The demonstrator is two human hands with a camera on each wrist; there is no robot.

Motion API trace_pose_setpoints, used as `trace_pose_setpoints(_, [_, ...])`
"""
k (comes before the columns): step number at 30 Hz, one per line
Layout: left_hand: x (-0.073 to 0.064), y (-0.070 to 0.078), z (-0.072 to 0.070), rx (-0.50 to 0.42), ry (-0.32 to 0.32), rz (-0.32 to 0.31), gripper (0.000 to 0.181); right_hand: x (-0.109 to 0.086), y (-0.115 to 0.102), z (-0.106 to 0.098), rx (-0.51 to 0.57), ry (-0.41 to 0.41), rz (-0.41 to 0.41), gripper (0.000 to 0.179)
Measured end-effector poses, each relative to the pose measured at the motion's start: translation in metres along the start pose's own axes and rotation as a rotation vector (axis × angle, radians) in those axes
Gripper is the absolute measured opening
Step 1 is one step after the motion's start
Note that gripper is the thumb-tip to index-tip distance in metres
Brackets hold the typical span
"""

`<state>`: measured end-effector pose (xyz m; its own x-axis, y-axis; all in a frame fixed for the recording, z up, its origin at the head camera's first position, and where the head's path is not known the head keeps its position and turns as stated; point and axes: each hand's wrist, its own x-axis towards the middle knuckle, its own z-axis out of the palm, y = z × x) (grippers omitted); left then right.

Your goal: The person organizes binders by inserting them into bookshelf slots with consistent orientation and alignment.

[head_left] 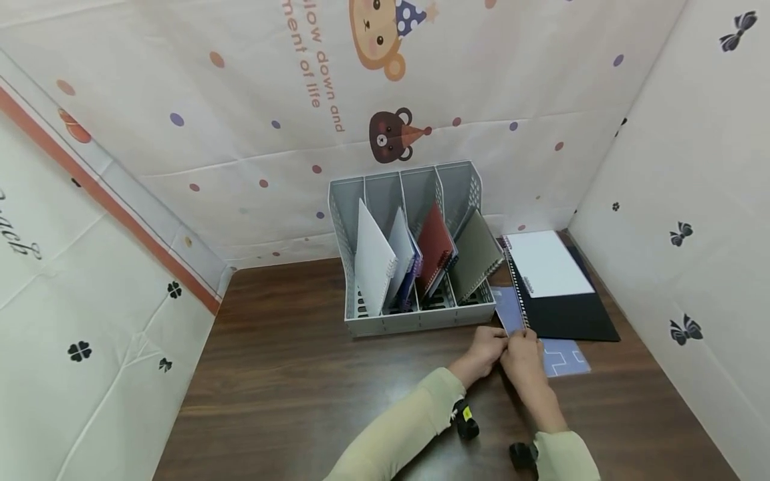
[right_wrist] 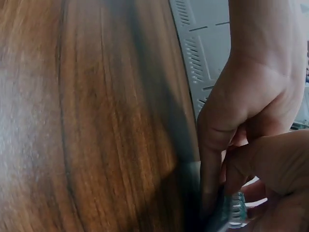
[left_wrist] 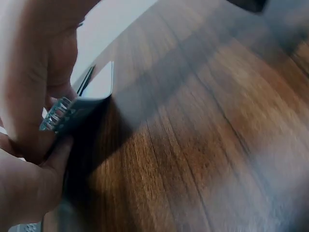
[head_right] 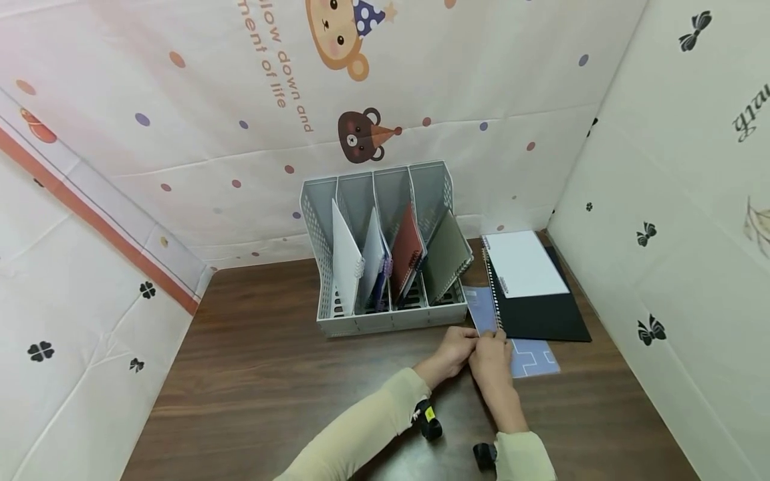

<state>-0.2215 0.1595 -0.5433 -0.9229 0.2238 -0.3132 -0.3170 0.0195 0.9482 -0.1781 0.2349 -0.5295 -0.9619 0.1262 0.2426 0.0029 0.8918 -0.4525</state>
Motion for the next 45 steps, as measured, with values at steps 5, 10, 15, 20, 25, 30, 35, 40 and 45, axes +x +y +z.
trace_pose_setpoints(5, [-0.006,0.009,0.000,0.119,0.012,0.052,0.013,-0.002,-0.002,-0.016,0.120,-0.124,0.148,0.045])
trace_pose_setpoints(10, [-0.015,0.023,-0.004,0.247,0.011,0.106,0.012,-0.003,-0.006,-0.038,0.171,-0.259,0.210,0.056])
trace_pose_setpoints(15, [-0.027,0.043,-0.009,0.420,-0.062,0.249,0.014,0.000,-0.008,-0.076,0.278,-0.374,0.226,0.060])
trace_pose_setpoints(20, [-0.043,0.067,-0.014,0.659,-0.144,0.460,0.023,-0.001,-0.014,-0.111,0.523,-0.421,0.360,0.064])
trace_pose_setpoints(25, [-0.058,0.078,-0.012,0.907,-0.157,0.809,0.018,-0.007,-0.023,-0.127,0.566,-0.302,0.413,0.079])
trace_pose_setpoints(30, [-0.069,0.081,-0.010,1.063,-0.107,1.058,0.023,-0.014,-0.031,-0.130,0.499,-0.078,0.467,0.071])
trace_pose_setpoints(35, [-0.070,0.085,-0.013,1.121,-0.074,1.161,0.034,-0.019,-0.038,-0.129,0.451,0.149,0.501,0.044])
trace_pose_setpoints(40, [-0.068,0.083,-0.020,1.053,-0.074,1.234,0.034,-0.020,-0.044,-0.126,0.421,0.224,0.503,0.035])
trace_pose_setpoints(45, [-0.068,0.082,-0.027,1.031,-0.069,1.261,0.035,-0.018,-0.050,-0.125,0.404,0.254,0.472,0.031])
